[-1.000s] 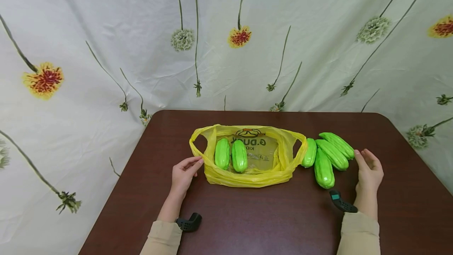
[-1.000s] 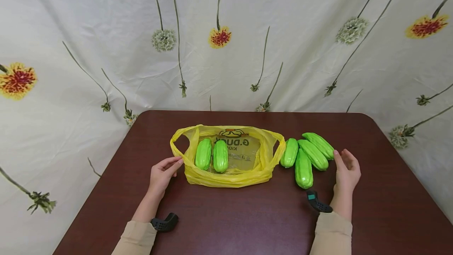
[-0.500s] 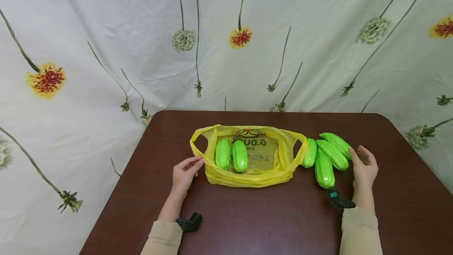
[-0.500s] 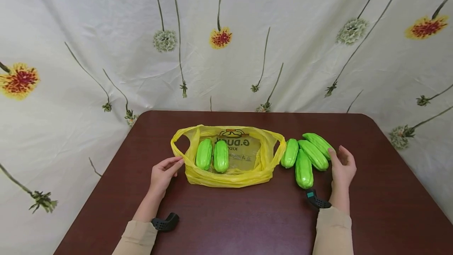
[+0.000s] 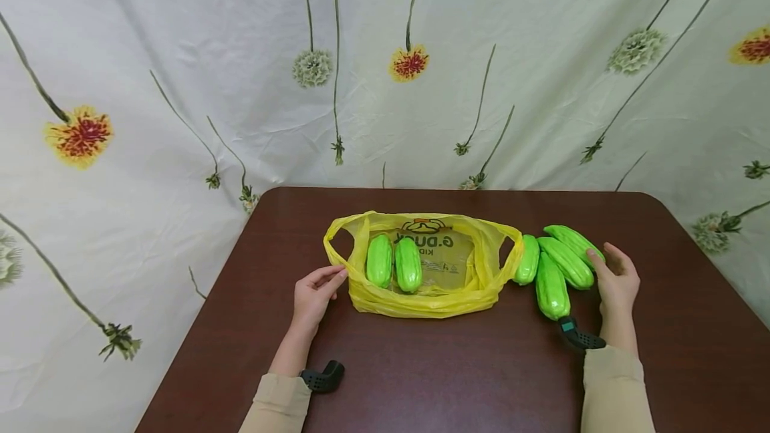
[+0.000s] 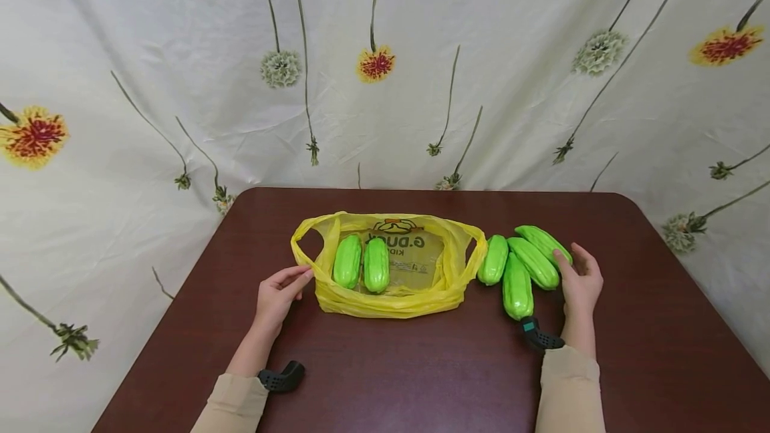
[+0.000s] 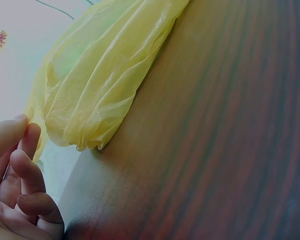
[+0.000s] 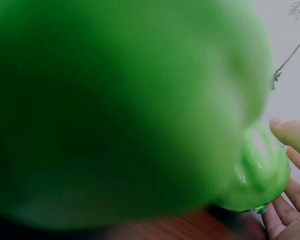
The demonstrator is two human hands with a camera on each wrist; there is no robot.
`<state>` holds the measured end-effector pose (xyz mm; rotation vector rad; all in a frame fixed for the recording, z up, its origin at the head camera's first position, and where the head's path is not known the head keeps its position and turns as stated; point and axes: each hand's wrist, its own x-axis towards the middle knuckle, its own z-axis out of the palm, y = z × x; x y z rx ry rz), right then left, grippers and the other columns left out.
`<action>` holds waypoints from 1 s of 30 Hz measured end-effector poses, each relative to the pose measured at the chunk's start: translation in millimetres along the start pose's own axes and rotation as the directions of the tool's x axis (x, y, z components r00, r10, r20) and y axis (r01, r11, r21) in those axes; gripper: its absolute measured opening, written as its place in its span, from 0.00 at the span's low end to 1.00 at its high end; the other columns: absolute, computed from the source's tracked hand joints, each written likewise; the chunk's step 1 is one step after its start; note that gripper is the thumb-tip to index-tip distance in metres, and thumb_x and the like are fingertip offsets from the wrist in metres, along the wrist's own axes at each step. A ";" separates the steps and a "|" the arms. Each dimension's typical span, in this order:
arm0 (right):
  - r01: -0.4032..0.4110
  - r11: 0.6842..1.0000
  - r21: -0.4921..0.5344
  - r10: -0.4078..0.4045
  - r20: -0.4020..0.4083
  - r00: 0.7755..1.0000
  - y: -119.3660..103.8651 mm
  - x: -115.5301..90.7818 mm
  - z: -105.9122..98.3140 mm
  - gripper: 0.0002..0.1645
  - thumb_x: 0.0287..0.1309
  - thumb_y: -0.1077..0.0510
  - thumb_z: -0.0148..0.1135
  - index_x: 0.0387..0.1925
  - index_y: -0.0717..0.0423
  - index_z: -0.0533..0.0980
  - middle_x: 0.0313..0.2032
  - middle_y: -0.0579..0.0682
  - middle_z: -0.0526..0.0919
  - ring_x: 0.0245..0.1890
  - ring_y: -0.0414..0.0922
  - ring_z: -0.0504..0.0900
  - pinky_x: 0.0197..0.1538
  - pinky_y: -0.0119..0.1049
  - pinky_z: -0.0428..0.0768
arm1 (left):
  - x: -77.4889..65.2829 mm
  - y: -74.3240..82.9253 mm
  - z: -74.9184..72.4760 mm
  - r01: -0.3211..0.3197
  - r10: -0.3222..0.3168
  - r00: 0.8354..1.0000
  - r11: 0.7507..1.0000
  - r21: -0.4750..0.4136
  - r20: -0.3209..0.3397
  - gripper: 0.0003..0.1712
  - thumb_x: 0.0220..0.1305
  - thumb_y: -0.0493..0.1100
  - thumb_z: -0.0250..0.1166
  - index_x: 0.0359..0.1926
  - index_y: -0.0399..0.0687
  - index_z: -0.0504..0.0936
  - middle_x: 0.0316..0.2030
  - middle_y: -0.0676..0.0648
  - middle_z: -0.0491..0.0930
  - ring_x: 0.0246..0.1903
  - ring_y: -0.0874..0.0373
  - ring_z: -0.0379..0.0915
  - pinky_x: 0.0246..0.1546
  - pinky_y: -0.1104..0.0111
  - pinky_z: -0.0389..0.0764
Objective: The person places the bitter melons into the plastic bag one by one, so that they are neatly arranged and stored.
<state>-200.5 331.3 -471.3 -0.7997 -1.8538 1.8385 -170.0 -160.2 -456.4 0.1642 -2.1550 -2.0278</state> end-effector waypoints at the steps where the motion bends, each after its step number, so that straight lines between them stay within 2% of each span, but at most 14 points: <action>1: -0.001 1.000 -0.011 0.001 0.001 1.000 0.3 0.6 0.0 0.34 0.56 0.49 0.65 0.64 0.49 0.68 0.61 0.46 0.68 0.65 0.41 0.61 0.65 0.36 0.58 | 0.1 0.1 0.1 -0.001 0.001 1.000 1.000 0.001 0.000 0.12 0.58 0.35 0.67 0.42 0.31 0.83 0.28 0.54 0.82 0.17 0.59 0.66 0.22 0.70 0.71; 8: -0.002 0.998 -0.064 0.003 0.011 1.000 2.8 4.8 -0.1 0.36 0.53 0.47 0.67 0.63 0.48 0.69 0.57 0.42 0.70 0.61 0.41 0.63 0.62 0.34 0.61 | 0.5 0.2 0.4 0.002 -0.002 1.000 1.000 0.000 -0.004 0.12 0.58 0.35 0.67 0.42 0.31 0.83 0.27 0.55 0.82 0.17 0.59 0.66 0.22 0.70 0.71; 9: -0.007 0.998 -0.056 0.008 0.010 1.000 3.2 5.3 -0.1 0.35 0.53 0.48 0.67 0.63 0.48 0.70 0.56 0.41 0.71 0.59 0.41 0.65 0.61 0.32 0.62 | 0.5 0.1 0.5 0.003 -0.003 1.000 1.000 -0.001 -0.003 0.12 0.58 0.35 0.66 0.42 0.31 0.83 0.27 0.55 0.82 0.17 0.59 0.66 0.22 0.70 0.71; 13: 0.028 0.990 -0.138 -0.025 0.022 0.999 5.6 5.9 -0.7 0.35 0.54 0.47 0.66 0.63 0.49 0.70 0.51 0.38 0.72 0.49 0.35 0.69 0.51 0.27 0.66 | 0.3 -0.5 0.6 -0.004 0.004 1.000 1.000 -0.006 0.001 0.12 0.58 0.34 0.66 0.42 0.30 0.83 0.28 0.54 0.82 0.17 0.60 0.66 0.22 0.70 0.70; 17: 0.042 0.981 -0.189 -0.039 0.022 0.999 6.0 5.7 -1.3 0.34 0.55 0.46 0.65 0.63 0.50 0.70 0.48 0.35 0.72 0.41 0.29 0.67 0.45 0.24 0.65 | 0.1 -0.6 0.8 -0.012 0.012 1.000 1.000 -0.008 0.004 0.12 0.58 0.34 0.66 0.42 0.30 0.83 0.28 0.54 0.82 0.17 0.60 0.66 0.22 0.70 0.70; 21: 0.023 0.983 -0.181 -0.021 0.014 1.000 4.7 5.2 -1.5 0.33 0.54 0.46 0.66 0.62 0.49 0.71 0.45 0.32 0.71 0.43 0.31 0.67 0.45 0.24 0.65 | 0.0 -0.2 0.9 -0.009 0.009 1.000 1.000 -0.001 0.004 0.12 0.58 0.34 0.66 0.42 0.31 0.83 0.28 0.53 0.82 0.17 0.60 0.66 0.22 0.69 0.70; 27: 0.000 0.989 -0.148 0.000 0.001 1.000 4.3 5.3 -1.0 0.33 0.52 0.45 0.67 0.59 0.49 0.73 0.43 0.32 0.71 0.56 0.42 0.66 0.55 0.31 0.66 | -0.1 0.1 0.9 -0.005 0.005 1.000 1.000 0.006 0.002 0.12 0.58 0.35 0.66 0.42 0.31 0.83 0.28 0.53 0.82 0.17 0.60 0.66 0.22 0.69 0.70; 30: -0.013 0.991 -0.131 0.011 -0.017 1.000 4.3 5.0 -0.9 0.32 0.51 0.45 0.68 0.58 0.48 0.74 0.43 0.32 0.70 0.56 0.43 0.65 0.57 0.33 0.65 | -0.1 -0.2 0.7 -0.004 0.004 1.000 1.000 0.008 0.001 0.12 0.58 0.35 0.66 0.42 0.31 0.83 0.29 0.53 0.83 0.17 0.60 0.66 0.22 0.70 0.70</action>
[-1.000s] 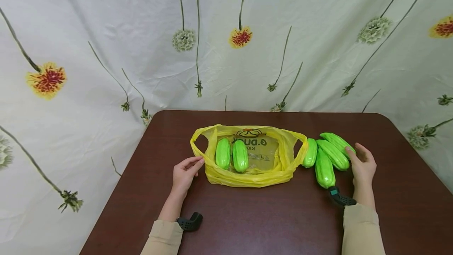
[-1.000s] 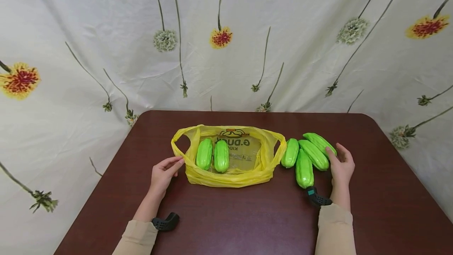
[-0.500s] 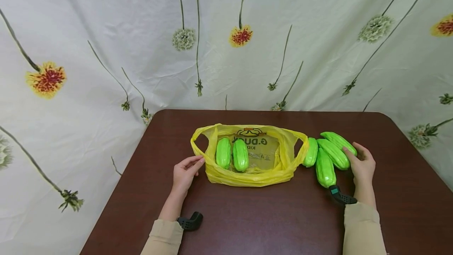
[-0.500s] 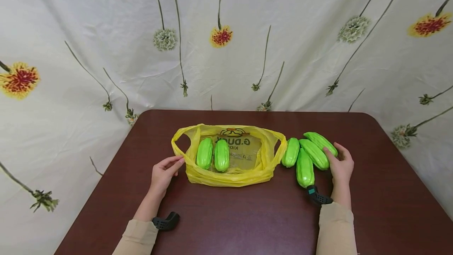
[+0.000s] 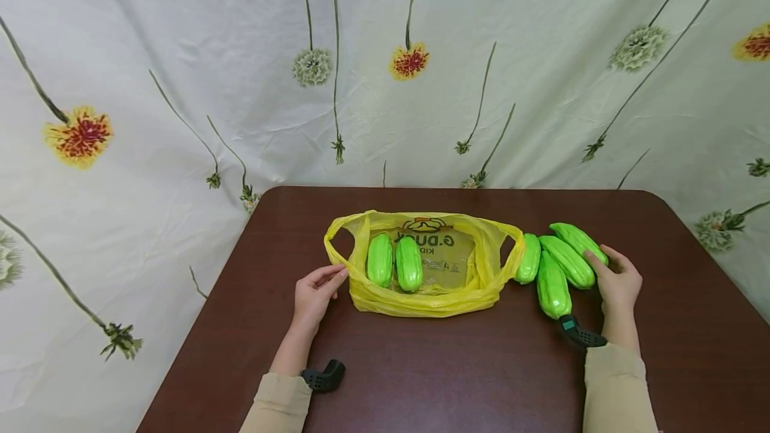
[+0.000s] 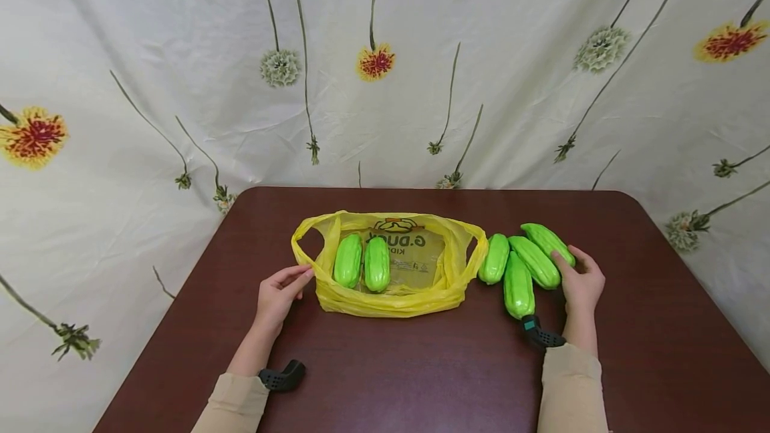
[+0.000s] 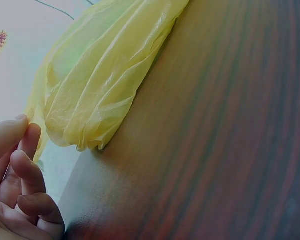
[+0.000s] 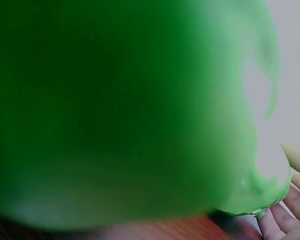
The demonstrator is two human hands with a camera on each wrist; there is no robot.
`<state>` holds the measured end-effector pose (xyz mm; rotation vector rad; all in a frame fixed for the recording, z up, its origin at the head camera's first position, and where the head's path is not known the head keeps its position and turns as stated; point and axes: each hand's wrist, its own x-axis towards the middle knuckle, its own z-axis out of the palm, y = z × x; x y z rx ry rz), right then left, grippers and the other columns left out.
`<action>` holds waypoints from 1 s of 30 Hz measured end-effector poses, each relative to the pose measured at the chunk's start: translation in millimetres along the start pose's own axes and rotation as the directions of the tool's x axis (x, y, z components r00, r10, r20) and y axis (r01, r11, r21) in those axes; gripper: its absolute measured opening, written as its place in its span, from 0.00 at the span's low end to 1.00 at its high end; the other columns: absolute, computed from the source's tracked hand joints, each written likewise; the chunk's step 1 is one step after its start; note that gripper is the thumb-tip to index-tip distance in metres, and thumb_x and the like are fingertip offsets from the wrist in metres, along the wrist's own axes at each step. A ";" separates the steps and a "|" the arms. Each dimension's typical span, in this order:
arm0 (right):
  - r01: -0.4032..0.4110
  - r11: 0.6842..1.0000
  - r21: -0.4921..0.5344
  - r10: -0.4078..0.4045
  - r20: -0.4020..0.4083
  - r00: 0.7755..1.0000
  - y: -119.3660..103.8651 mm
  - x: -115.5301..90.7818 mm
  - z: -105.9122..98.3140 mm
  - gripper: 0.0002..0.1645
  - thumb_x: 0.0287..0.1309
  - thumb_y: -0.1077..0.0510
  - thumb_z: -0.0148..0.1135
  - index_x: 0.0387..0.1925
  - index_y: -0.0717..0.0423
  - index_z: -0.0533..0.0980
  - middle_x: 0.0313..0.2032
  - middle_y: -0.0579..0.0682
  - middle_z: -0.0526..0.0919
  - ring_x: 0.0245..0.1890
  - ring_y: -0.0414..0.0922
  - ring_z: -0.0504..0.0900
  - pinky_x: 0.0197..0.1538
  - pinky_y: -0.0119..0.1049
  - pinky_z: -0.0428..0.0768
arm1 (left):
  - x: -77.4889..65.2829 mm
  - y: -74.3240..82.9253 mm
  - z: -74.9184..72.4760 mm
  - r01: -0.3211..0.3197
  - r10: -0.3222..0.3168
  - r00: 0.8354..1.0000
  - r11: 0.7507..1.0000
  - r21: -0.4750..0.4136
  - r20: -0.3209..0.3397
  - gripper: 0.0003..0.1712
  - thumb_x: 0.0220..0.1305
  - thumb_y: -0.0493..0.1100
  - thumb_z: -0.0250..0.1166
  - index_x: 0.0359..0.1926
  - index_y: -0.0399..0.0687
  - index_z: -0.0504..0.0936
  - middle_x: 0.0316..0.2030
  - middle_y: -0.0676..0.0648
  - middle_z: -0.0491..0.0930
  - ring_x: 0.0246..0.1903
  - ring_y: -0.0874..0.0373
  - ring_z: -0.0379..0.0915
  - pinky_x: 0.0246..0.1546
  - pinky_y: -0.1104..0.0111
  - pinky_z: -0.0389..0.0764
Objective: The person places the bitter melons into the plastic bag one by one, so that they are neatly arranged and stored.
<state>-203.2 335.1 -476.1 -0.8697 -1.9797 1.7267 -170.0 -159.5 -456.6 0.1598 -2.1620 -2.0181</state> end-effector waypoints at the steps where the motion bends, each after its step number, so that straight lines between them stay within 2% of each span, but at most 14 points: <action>1: -0.005 1.000 0.003 0.005 -0.005 1.000 -0.2 -0.2 -0.2 0.32 0.51 0.45 0.68 0.58 0.48 0.74 0.43 0.32 0.70 0.56 0.43 0.65 0.57 0.33 0.65 | 0.0 -0.2 -0.1 0.001 -0.001 1.000 1.000 0.000 0.000 0.12 0.58 0.35 0.66 0.42 0.31 0.83 0.29 0.53 0.83 0.17 0.60 0.66 0.22 0.70 0.70; 6: -0.029 0.999 0.042 0.031 -0.030 0.999 -3.3 -3.1 -1.5 0.33 0.50 0.45 0.69 0.58 0.48 0.74 0.43 0.32 0.70 0.59 0.44 0.63 0.60 0.36 0.63 | 0.2 -1.1 -0.3 0.000 0.000 1.000 1.000 -0.004 0.001 0.12 0.58 0.35 0.66 0.42 0.31 0.83 0.29 0.53 0.83 0.17 0.59 0.66 0.23 0.69 0.71; 8: -0.025 0.998 0.064 0.028 -0.042 0.999 -5.3 -4.6 -1.8 0.32 0.50 0.45 0.69 0.57 0.49 0.75 0.42 0.33 0.70 0.58 0.43 0.64 0.58 0.34 0.64 | 0.3 -1.2 -0.3 -0.004 0.004 1.000 1.000 -0.007 0.003 0.12 0.58 0.35 0.66 0.42 0.31 0.83 0.29 0.53 0.83 0.17 0.59 0.66 0.23 0.69 0.71; 12: -0.003 0.992 0.125 0.013 -0.079 0.997 -9.2 -7.0 -2.6 0.27 0.48 0.48 0.71 0.52 0.48 0.78 0.39 0.34 0.72 0.45 0.37 0.69 0.45 0.26 0.67 | 0.5 -1.4 -0.5 -0.009 0.009 1.000 1.000 -0.008 0.005 0.12 0.58 0.34 0.66 0.42 0.31 0.83 0.28 0.54 0.82 0.17 0.59 0.66 0.22 0.69 0.71; 16: 0.018 0.981 0.195 0.004 -0.113 0.994 -14.0 -10.4 -3.3 0.20 0.47 0.50 0.72 0.45 0.46 0.80 0.37 0.36 0.72 0.37 0.32 0.67 0.35 0.23 0.67 | 0.8 -1.5 -0.6 -0.008 0.008 1.000 1.000 -0.009 0.005 0.12 0.58 0.34 0.66 0.42 0.30 0.83 0.28 0.54 0.82 0.17 0.59 0.65 0.22 0.69 0.71; 23: 0.036 0.965 0.261 0.000 -0.136 0.991 -26.0 -17.8 -2.0 0.15 0.47 0.52 0.73 0.39 0.45 0.80 0.37 0.37 0.72 0.36 0.32 0.68 0.37 0.23 0.67 | 0.8 -1.7 -0.9 -0.003 0.003 1.000 1.000 -0.008 0.004 0.12 0.58 0.35 0.67 0.42 0.31 0.83 0.29 0.53 0.83 0.17 0.59 0.66 0.23 0.69 0.71; 30: 0.093 0.947 0.308 -0.046 -0.158 0.986 -36.9 -24.4 0.9 0.13 0.45 0.55 0.74 0.36 0.47 0.80 0.36 0.39 0.73 0.34 0.34 0.69 0.34 0.22 0.69 | 1.1 -2.2 -0.7 -0.003 0.003 1.000 1.000 -0.014 0.009 0.13 0.58 0.35 0.67 0.43 0.31 0.83 0.28 0.54 0.83 0.17 0.60 0.66 0.23 0.69 0.71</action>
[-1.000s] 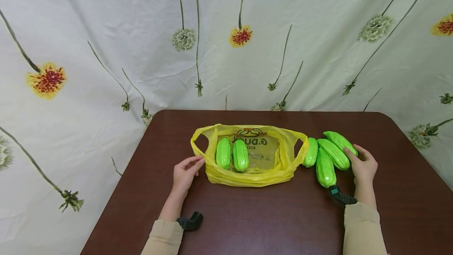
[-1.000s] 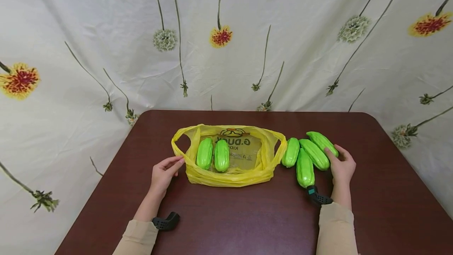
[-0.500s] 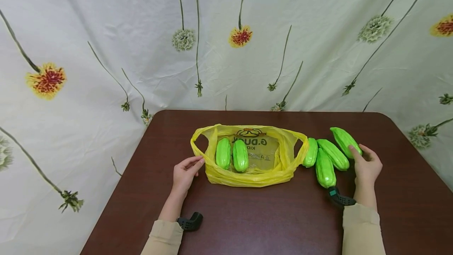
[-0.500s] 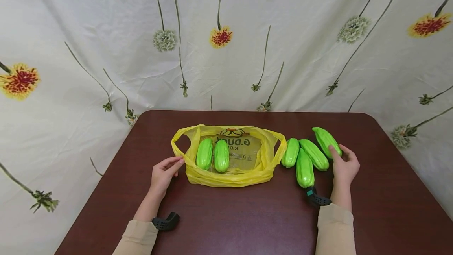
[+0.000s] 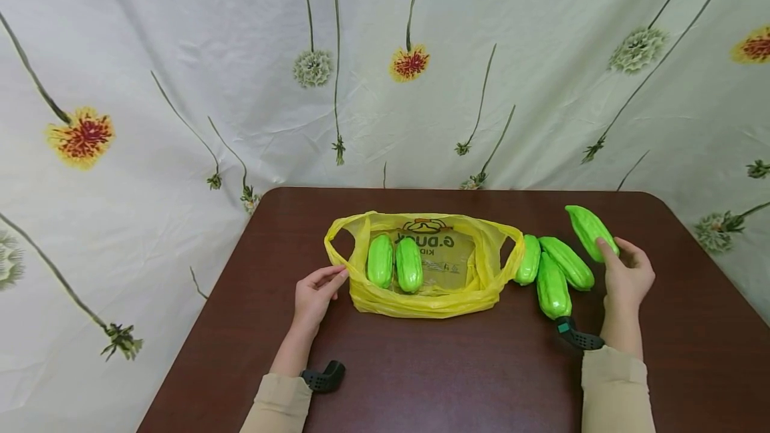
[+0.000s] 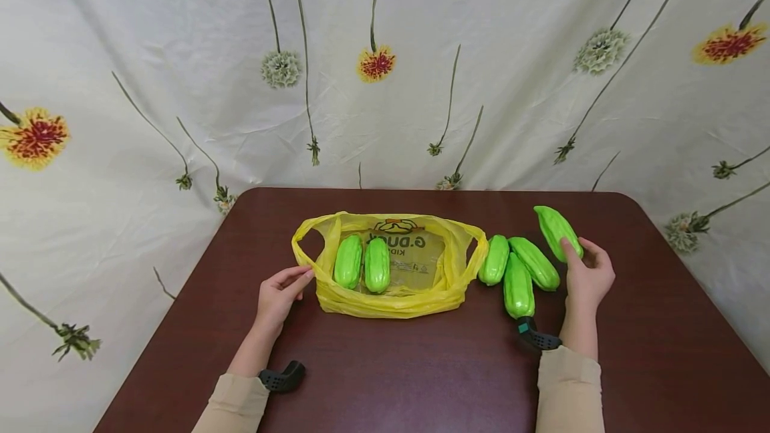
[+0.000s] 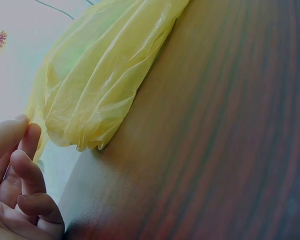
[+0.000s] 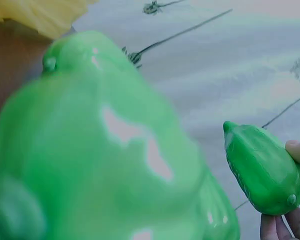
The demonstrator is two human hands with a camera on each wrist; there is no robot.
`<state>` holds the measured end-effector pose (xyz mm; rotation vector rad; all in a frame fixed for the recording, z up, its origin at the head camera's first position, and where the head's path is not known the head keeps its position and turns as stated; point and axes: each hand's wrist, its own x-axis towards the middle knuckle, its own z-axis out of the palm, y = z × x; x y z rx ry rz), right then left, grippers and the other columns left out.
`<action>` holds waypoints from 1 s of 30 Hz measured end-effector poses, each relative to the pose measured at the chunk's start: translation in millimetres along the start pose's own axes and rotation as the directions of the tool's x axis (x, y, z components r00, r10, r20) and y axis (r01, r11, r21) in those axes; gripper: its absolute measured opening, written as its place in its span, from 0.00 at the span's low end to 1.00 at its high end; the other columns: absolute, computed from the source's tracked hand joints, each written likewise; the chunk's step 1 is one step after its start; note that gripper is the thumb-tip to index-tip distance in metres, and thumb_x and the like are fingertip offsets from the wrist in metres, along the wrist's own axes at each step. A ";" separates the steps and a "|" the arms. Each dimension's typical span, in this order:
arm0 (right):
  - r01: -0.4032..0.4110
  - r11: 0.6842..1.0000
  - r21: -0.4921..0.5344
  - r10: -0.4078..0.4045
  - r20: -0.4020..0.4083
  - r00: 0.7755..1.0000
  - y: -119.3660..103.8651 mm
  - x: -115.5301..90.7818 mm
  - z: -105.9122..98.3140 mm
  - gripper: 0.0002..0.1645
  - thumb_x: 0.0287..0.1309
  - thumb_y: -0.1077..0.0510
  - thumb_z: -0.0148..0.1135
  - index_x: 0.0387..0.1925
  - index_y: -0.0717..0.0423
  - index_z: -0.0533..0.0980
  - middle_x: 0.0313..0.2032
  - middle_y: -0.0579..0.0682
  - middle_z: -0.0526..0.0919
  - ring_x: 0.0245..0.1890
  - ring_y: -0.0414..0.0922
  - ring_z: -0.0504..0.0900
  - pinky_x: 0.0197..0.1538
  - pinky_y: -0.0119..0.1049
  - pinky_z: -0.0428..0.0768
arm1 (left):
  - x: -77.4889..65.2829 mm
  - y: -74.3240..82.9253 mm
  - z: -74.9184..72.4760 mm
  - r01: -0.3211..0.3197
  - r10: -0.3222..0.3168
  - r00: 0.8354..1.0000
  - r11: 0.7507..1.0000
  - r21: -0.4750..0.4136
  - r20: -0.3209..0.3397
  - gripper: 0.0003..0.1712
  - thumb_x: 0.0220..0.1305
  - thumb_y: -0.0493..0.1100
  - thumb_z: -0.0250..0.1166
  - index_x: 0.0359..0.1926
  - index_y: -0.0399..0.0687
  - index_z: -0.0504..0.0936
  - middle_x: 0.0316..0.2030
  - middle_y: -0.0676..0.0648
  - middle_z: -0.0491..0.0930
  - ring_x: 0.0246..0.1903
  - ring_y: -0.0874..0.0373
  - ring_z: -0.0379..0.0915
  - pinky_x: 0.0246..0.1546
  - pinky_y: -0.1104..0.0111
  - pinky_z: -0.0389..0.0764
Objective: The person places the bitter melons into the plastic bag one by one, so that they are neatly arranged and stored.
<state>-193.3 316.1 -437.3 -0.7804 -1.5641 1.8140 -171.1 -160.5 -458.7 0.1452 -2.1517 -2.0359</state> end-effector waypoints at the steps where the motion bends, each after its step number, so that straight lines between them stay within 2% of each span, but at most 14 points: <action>1: 0.006 1.000 0.008 -0.006 -0.001 1.000 -1.4 -0.8 0.8 0.13 0.45 0.56 0.74 0.35 0.47 0.80 0.35 0.40 0.73 0.34 0.34 0.69 0.34 0.22 0.69 | 0.0 0.0 0.1 -0.001 0.001 1.000 1.000 0.001 -0.001 0.12 0.58 0.35 0.67 0.42 0.31 0.83 0.28 0.53 0.82 0.17 0.60 0.65 0.23 0.69 0.71; 7: 0.034 0.997 0.065 -0.033 -0.007 0.999 -10.2 -5.7 5.3 0.12 0.44 0.58 0.74 0.33 0.48 0.80 0.33 0.42 0.74 0.33 0.35 0.71 0.32 0.22 0.69 | 0.4 0.3 0.2 -0.004 0.004 1.000 1.000 0.004 -0.005 0.12 0.58 0.35 0.67 0.42 0.32 0.83 0.27 0.51 0.82 0.17 0.59 0.66 0.22 0.68 0.71; 11: 0.043 0.994 0.104 -0.042 -0.010 0.999 -14.8 -9.2 7.1 0.12 0.44 0.59 0.75 0.32 0.49 0.80 0.33 0.43 0.75 0.32 0.35 0.71 0.32 0.22 0.69 | 0.7 0.3 0.1 0.002 -0.002 1.000 1.000 0.005 -0.007 0.12 0.58 0.35 0.67 0.42 0.32 0.83 0.27 0.53 0.82 0.17 0.59 0.66 0.22 0.69 0.71; 15: 0.053 0.992 0.118 -0.053 -0.005 0.999 -18.4 -13.2 9.3 0.12 0.45 0.59 0.74 0.33 0.50 0.80 0.33 0.43 0.74 0.32 0.35 0.71 0.31 0.21 0.69 | 0.5 0.0 0.1 0.014 -0.014 1.000 1.000 0.003 -0.006 0.12 0.58 0.35 0.67 0.42 0.32 0.83 0.28 0.55 0.82 0.17 0.59 0.66 0.23 0.69 0.71; 20: 0.054 0.989 0.139 -0.056 0.009 0.998 -24.3 -19.9 14.5 0.13 0.45 0.59 0.74 0.34 0.51 0.79 0.35 0.44 0.74 0.33 0.36 0.72 0.32 0.21 0.70 | 0.1 0.4 -0.2 0.014 -0.014 1.000 1.000 0.004 -0.003 0.12 0.58 0.36 0.67 0.43 0.32 0.83 0.28 0.53 0.82 0.17 0.59 0.66 0.23 0.69 0.71; 26: 0.097 0.982 0.165 -0.102 0.026 0.994 -32.5 -29.9 20.2 0.11 0.46 0.62 0.73 0.33 0.52 0.79 0.34 0.45 0.75 0.32 0.36 0.72 0.31 0.20 0.71 | -0.9 1.0 -0.4 0.002 -0.002 1.000 1.000 0.002 0.004 0.13 0.58 0.35 0.66 0.43 0.30 0.83 0.30 0.51 0.83 0.17 0.60 0.66 0.23 0.69 0.71; 30: 0.121 0.974 0.193 -0.131 0.040 0.991 -39.4 -37.6 24.6 0.10 0.46 0.63 0.72 0.33 0.53 0.80 0.33 0.45 0.75 0.32 0.37 0.73 0.31 0.20 0.72 | 3.9 -8.4 -2.4 0.000 -0.001 1.000 1.000 -0.008 0.000 0.12 0.58 0.35 0.67 0.43 0.32 0.83 0.29 0.52 0.83 0.16 0.60 0.65 0.23 0.69 0.71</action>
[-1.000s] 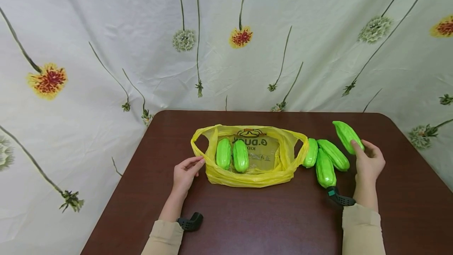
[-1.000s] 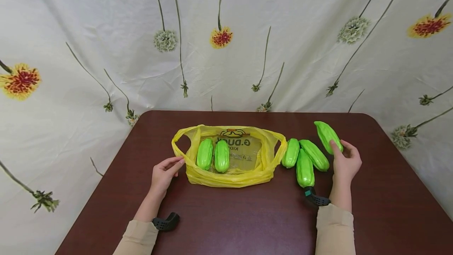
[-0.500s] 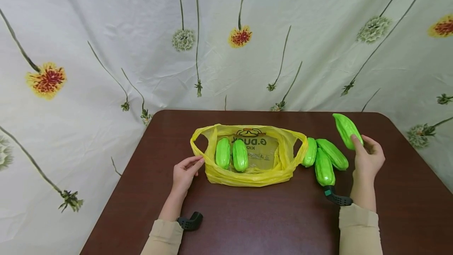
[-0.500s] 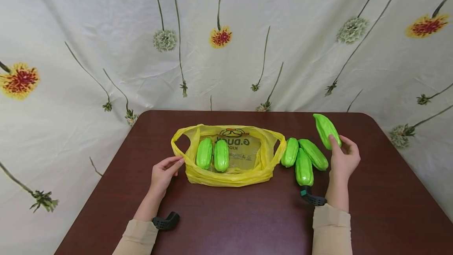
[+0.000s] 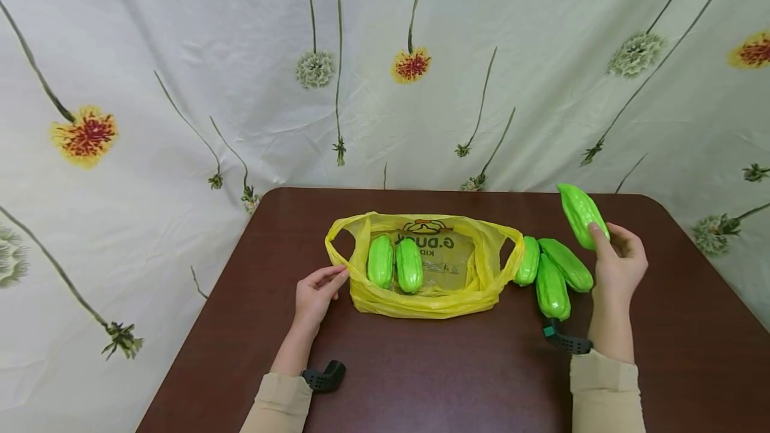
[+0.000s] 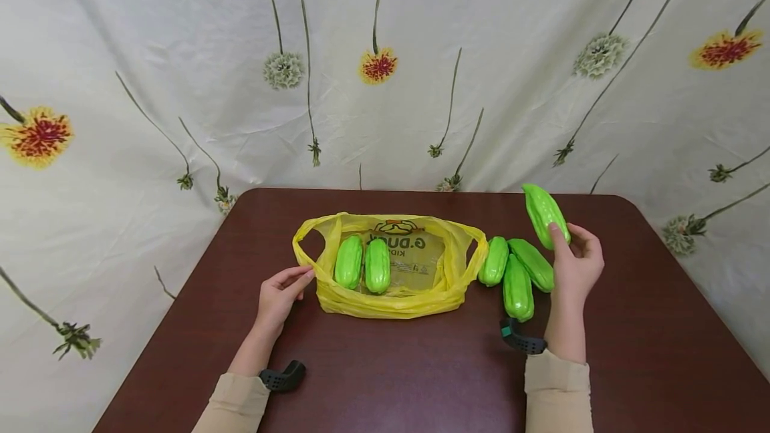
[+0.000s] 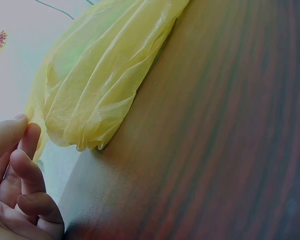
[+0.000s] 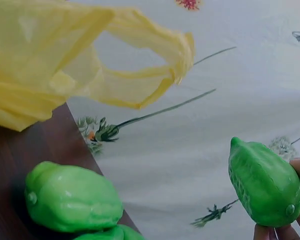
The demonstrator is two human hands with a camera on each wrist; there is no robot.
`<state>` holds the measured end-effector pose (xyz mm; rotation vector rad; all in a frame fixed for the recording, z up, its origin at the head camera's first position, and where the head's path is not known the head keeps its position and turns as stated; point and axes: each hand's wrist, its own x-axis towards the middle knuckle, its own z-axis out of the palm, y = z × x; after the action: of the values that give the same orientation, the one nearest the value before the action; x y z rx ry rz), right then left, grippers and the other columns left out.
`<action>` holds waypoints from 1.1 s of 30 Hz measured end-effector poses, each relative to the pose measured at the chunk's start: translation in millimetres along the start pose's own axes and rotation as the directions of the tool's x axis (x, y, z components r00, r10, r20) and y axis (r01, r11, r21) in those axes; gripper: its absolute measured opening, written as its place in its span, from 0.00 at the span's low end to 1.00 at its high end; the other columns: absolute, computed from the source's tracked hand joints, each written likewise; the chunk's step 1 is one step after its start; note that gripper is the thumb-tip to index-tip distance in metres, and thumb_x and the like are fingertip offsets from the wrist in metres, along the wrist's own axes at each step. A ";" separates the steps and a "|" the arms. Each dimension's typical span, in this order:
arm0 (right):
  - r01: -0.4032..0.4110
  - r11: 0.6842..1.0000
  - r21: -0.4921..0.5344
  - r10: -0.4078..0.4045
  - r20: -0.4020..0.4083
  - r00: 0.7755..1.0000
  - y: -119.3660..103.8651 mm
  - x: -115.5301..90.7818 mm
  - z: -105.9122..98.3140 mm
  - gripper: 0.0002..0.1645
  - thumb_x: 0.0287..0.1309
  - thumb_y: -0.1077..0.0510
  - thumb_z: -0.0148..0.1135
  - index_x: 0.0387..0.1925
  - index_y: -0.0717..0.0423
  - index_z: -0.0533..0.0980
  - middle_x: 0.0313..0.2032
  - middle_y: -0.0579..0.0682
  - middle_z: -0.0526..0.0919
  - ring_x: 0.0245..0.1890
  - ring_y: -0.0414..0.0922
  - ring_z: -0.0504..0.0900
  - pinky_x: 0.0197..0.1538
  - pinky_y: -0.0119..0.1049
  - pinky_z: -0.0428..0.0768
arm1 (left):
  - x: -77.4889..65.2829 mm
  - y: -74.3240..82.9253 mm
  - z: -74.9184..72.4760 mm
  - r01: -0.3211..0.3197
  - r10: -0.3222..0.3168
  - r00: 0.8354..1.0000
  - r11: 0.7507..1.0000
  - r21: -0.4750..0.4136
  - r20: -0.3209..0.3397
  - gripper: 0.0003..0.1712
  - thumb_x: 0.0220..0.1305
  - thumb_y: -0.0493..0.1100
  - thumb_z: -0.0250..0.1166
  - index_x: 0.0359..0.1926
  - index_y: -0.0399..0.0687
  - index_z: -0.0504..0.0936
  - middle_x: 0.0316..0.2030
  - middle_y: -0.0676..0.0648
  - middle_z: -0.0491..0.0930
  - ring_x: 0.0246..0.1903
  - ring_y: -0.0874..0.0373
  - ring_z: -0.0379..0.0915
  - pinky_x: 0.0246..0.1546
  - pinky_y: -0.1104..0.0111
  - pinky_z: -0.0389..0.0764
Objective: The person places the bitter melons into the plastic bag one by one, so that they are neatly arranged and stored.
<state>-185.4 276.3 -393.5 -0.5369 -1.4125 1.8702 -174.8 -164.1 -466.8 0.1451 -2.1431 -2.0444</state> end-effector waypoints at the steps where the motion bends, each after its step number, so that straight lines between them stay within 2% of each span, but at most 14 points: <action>1: 0.001 1.000 0.007 -0.001 0.004 1.000 -1.5 -1.5 1.2 0.10 0.46 0.63 0.72 0.33 0.53 0.80 0.33 0.45 0.75 0.32 0.37 0.73 0.31 0.20 0.72 | 1.9 -3.7 -0.4 0.002 -0.002 1.000 1.000 -0.004 0.000 0.13 0.58 0.36 0.67 0.43 0.32 0.83 0.29 0.52 0.83 0.16 0.59 0.65 0.22 0.69 0.71; 4: 0.005 1.000 0.023 -0.005 0.014 1.000 -5.5 -6.2 5.2 0.10 0.47 0.64 0.71 0.33 0.54 0.79 0.33 0.46 0.75 0.33 0.37 0.73 0.32 0.20 0.72 | 7.2 -14.7 -1.8 0.010 -0.010 1.000 1.000 -0.009 -0.003 0.13 0.57 0.39 0.68 0.42 0.35 0.84 0.28 0.53 0.83 0.16 0.59 0.65 0.22 0.69 0.70; 7: 0.007 1.000 0.031 -0.008 0.029 1.000 -8.6 -10.8 8.7 0.11 0.47 0.65 0.71 0.34 0.55 0.79 0.34 0.46 0.74 0.34 0.38 0.73 0.33 0.20 0.72 | 8.6 -19.1 -1.6 0.004 -0.004 1.000 1.000 -0.004 -0.010 0.14 0.56 0.41 0.69 0.42 0.37 0.85 0.29 0.53 0.83 0.17 0.60 0.66 0.22 0.70 0.70; 13: 0.028 0.998 0.047 -0.031 0.064 0.997 -12.7 -19.7 15.6 0.12 0.48 0.65 0.70 0.37 0.58 0.78 0.36 0.48 0.74 0.36 0.39 0.74 0.35 0.22 0.74 | 8.2 -20.2 -0.6 -0.031 0.032 0.999 0.999 0.009 -0.023 0.15 0.55 0.42 0.70 0.41 0.36 0.85 0.29 0.51 0.83 0.16 0.60 0.65 0.21 0.71 0.70; 19: 0.028 0.999 0.040 -0.031 0.088 0.996 -16.6 -30.6 24.8 0.12 0.50 0.64 0.69 0.37 0.57 0.77 0.37 0.47 0.75 0.37 0.39 0.75 0.35 0.24 0.73 | 9.0 -19.0 -0.5 -0.001 0.001 1.000 1.000 0.000 -0.014 0.15 0.56 0.41 0.70 0.42 0.37 0.85 0.28 0.51 0.83 0.16 0.60 0.65 0.21 0.70 0.69; 23: 0.034 0.999 0.041 -0.038 0.105 0.994 -17.4 -38.1 31.1 0.11 0.51 0.64 0.69 0.37 0.57 0.77 0.36 0.48 0.75 0.36 0.40 0.74 0.35 0.24 0.73 | 7.2 -13.2 -0.3 0.023 -0.023 1.000 1.000 -0.011 -0.004 0.14 0.57 0.38 0.69 0.42 0.35 0.84 0.29 0.52 0.83 0.17 0.60 0.65 0.22 0.70 0.70; 30: 0.047 0.997 0.055 -0.054 0.135 0.989 -16.8 -48.7 41.2 0.11 0.51 0.64 0.69 0.37 0.57 0.77 0.35 0.48 0.75 0.35 0.40 0.74 0.36 0.25 0.73 | -5.1 11.0 3.1 0.002 -0.002 1.000 1.000 0.007 0.003 0.13 0.58 0.35 0.67 0.43 0.29 0.82 0.30 0.51 0.83 0.17 0.59 0.66 0.22 0.70 0.71; 33: 0.040 0.997 0.062 -0.049 0.143 0.988 -17.0 -52.9 46.1 0.10 0.51 0.65 0.68 0.36 0.57 0.77 0.35 0.48 0.75 0.35 0.41 0.75 0.36 0.25 0.73 | -5.5 12.1 3.1 0.002 -0.002 1.000 1.000 0.010 0.002 0.13 0.58 0.35 0.66 0.43 0.29 0.82 0.31 0.50 0.83 0.17 0.60 0.66 0.22 0.70 0.71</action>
<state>-178.0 209.1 -367.9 -0.3436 -1.4445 1.9414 -169.4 -159.4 -455.1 0.1475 -2.1551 -2.0362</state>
